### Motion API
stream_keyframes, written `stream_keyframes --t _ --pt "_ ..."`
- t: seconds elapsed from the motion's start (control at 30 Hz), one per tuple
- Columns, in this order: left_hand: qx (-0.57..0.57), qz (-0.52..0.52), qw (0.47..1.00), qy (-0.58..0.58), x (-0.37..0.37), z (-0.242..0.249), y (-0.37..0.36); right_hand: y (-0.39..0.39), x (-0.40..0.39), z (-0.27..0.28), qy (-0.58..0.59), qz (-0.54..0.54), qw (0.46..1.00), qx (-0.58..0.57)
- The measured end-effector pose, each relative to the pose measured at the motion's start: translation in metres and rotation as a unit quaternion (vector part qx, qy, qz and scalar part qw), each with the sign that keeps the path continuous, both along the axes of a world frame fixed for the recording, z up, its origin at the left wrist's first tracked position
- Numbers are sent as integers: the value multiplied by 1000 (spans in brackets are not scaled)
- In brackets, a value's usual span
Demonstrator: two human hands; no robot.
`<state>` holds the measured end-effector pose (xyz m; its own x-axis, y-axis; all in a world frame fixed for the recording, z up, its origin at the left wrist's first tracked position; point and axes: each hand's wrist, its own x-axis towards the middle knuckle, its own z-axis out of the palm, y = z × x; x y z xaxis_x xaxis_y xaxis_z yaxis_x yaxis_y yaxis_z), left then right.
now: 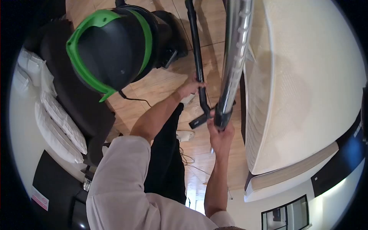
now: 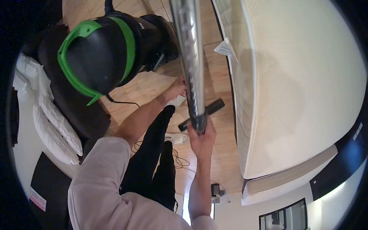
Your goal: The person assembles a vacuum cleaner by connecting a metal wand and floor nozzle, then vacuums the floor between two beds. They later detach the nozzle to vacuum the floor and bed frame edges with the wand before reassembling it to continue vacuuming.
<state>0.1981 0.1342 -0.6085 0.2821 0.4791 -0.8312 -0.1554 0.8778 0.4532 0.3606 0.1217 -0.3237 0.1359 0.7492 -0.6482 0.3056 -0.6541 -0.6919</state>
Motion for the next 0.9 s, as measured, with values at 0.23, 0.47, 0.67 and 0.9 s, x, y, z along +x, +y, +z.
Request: stream_keyframes --t 0.23,0.47,0.67,0.9 --pt "-83 45 995 -30 10 159 -75 34 -4 34 -4 25 1000 -13" --pt "-90 53 994 -22 35 263 -141 -20 21 18 138 96 979 -116" --pt "-73 20 997 -32 52 313 -219 -67 16 22 304 98 912 -259" --pt "-33 6 992 -124 -35 258 -235 -146 41 38 264 133 930 -219"
